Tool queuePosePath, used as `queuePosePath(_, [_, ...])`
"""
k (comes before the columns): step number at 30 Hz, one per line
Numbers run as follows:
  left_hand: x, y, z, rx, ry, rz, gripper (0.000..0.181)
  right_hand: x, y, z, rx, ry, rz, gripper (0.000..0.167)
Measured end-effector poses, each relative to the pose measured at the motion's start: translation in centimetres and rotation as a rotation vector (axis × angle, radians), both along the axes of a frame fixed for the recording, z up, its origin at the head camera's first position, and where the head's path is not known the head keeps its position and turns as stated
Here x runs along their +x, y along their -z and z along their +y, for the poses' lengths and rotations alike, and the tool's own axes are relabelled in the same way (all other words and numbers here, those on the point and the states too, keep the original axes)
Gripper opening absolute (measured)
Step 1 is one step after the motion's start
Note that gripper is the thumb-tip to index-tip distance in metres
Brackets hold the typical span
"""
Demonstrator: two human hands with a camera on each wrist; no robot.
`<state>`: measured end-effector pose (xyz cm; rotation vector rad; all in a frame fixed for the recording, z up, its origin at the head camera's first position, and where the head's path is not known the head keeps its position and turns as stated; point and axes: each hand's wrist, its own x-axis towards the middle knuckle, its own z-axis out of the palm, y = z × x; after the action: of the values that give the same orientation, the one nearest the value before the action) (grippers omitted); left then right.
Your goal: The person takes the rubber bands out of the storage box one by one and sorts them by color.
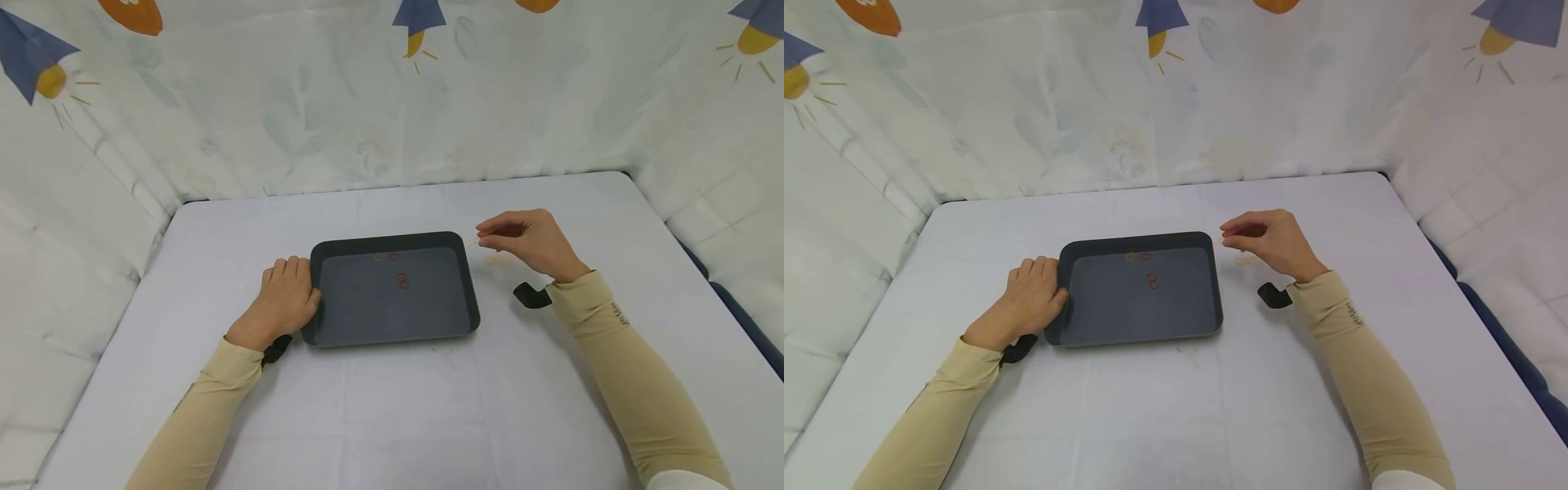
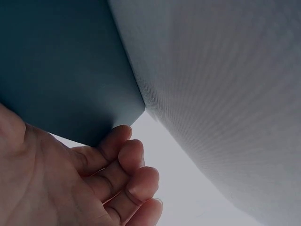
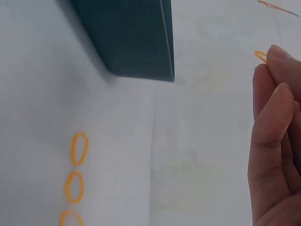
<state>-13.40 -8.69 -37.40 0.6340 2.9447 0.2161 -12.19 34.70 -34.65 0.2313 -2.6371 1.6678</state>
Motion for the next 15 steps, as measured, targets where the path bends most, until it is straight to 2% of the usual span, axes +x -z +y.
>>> queuePosePath(9, [-0.1, -0.1, 0.0, -0.005, 0.008, 0.004, 0.031, -0.6, 1.1, 1.4, -0.035, 0.026, -0.052, 0.034])
queuePosePath(15, [-0.1, -0.1, 0.0, -0.003, 0.006, -0.004, 0.034, -0.6, 1.4, 2.4, -0.01, 0.05, -0.075, 0.04])
